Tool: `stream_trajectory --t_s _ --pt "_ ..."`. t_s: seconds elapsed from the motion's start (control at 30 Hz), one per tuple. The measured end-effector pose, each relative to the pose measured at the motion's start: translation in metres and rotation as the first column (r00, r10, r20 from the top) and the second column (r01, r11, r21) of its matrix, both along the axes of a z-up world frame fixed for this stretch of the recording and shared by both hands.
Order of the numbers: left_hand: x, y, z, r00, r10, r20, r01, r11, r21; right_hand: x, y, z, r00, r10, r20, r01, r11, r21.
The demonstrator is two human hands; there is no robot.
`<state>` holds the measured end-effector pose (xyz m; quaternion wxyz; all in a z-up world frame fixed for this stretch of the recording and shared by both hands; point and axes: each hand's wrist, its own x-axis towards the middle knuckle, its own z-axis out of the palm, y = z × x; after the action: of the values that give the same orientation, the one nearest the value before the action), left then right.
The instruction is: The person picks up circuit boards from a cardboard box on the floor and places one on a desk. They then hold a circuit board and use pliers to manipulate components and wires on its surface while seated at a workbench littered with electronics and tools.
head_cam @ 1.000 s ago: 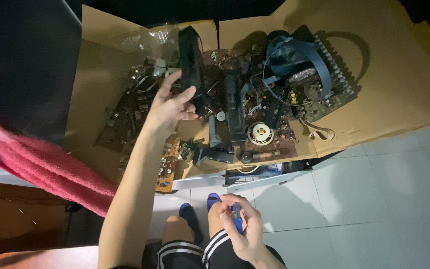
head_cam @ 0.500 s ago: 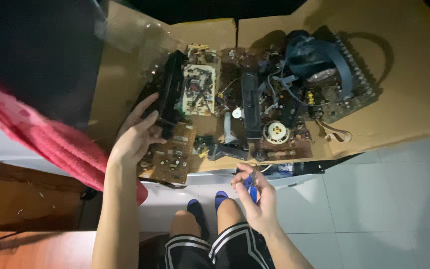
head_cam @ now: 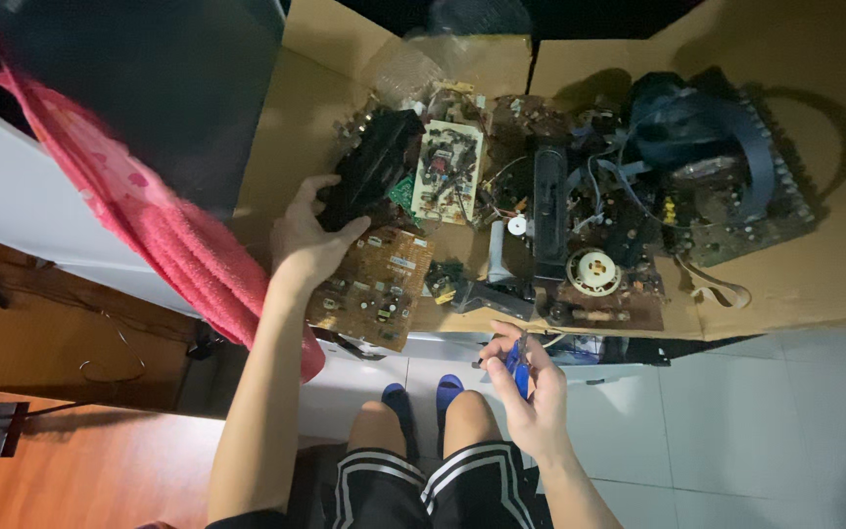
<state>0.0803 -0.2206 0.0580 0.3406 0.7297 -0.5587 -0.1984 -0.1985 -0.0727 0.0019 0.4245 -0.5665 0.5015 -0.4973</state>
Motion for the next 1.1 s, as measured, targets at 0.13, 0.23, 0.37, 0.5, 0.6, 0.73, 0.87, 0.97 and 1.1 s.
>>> stream_trajectory --t_s 0.13,0.23,0.37,0.5,0.6,0.73,0.87,0.97,1.1 --pt "-0.023 0.02 0.015 0.954 0.022 0.3 0.017 0.992 -0.125 0.002 0.002 0.002 1.0 -0.007 -0.025 0.007 1.0 -0.002" --pt "-0.046 0.02 0.016 0.921 0.042 0.386 0.059 0.968 -0.244 0.004 0.003 0.001 0.999 -0.014 -0.037 0.015 1.0 0.02" --pt "-0.082 -0.007 -0.002 0.812 -0.015 0.584 0.25 0.912 -0.325 0.005 0.008 0.0 1.0 0.01 0.006 -0.01 1.0 0.004" --pt "-0.115 -0.033 -0.014 0.817 -0.318 0.48 0.275 0.948 0.16 0.001 0.013 0.008 1.0 0.024 -0.009 -0.025 0.999 -0.025" --pt "-0.124 -0.046 -0.031 0.701 -0.127 0.702 0.153 0.988 0.026 -0.009 0.015 0.0 0.999 -0.038 0.011 0.038 0.999 0.006" --pt "-0.133 -0.051 -0.03 0.745 -0.19 0.639 0.132 0.982 0.138 -0.012 0.017 0.003 0.998 -0.058 -0.018 0.058 0.998 -0.022" --pt "-0.137 -0.048 -0.021 0.829 -0.175 0.531 0.159 0.984 0.076 -0.015 0.018 -0.002 0.998 -0.037 0.041 0.039 0.999 -0.036" --pt "-0.138 -0.046 -0.014 0.868 -0.163 0.468 0.166 0.985 0.034 -0.02 0.02 -0.006 0.996 -0.043 0.079 0.045 0.999 -0.024" --pt "-0.132 -0.044 -0.005 0.946 -0.179 0.271 0.211 0.973 -0.094 -0.026 0.019 -0.008 0.994 -0.057 0.091 0.061 0.997 -0.037"
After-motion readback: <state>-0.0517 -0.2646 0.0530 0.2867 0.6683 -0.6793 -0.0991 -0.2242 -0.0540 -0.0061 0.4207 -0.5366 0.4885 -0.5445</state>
